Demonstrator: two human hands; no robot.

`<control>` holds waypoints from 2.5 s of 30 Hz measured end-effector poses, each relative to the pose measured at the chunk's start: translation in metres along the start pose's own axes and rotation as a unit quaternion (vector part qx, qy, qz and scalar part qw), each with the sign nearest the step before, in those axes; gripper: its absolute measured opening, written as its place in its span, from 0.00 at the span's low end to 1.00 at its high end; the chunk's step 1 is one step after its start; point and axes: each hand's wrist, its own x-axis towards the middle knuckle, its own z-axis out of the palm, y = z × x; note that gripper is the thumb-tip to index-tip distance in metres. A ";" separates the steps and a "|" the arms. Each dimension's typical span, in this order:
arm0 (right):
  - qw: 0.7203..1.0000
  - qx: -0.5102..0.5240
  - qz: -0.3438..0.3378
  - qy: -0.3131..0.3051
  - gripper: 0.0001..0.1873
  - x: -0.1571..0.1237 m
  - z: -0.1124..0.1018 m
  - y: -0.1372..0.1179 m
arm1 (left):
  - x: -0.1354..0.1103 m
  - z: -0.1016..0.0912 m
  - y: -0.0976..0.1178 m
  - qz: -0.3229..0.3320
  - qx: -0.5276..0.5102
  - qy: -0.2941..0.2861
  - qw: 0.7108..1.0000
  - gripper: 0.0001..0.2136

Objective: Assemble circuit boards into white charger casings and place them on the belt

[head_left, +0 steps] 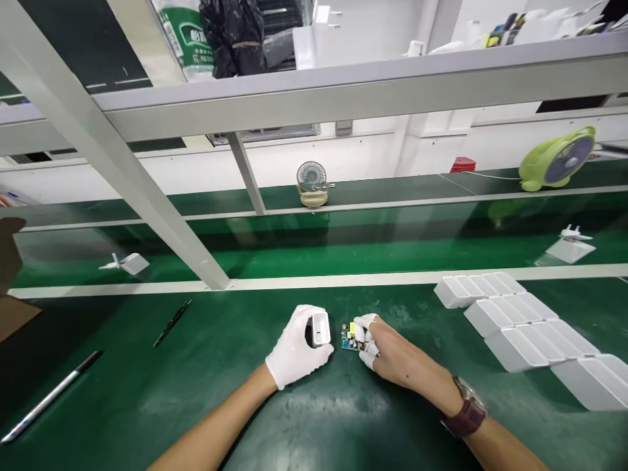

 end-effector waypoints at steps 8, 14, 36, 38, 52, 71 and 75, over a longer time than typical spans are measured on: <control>0.998 -0.038 0.007 0.057 0.26 0.006 -0.008 -0.015 | -0.005 0.000 0.002 -0.058 0.018 -0.021 0.998 0.20; 0.980 0.055 -0.092 0.166 0.29 0.008 -0.004 -0.018 | -0.003 0.003 0.004 -0.008 0.025 -0.004 1.000 0.19; 0.973 0.023 -0.198 0.121 0.38 0.000 0.009 -0.040 | 0.002 0.007 0.006 0.038 0.064 -0.048 0.996 0.07; 0.973 0.024 -0.197 0.117 0.38 0.000 0.010 -0.040 | -0.001 0.007 0.006 0.041 0.055 -0.027 0.997 0.06; 0.975 0.002 -0.188 0.121 0.39 -0.003 0.016 -0.040 | -0.007 0.010 -0.006 0.107 0.084 -0.012 0.991 0.12; 0.966 -0.003 -0.211 0.146 0.42 -0.004 0.024 -0.035 | 0.008 0.012 0.002 0.124 0.129 -0.038 0.983 0.08; 0.965 -0.013 -0.214 0.151 0.42 -0.004 0.023 -0.036 | 0.007 0.012 0.003 0.128 0.128 -0.024 0.983 0.08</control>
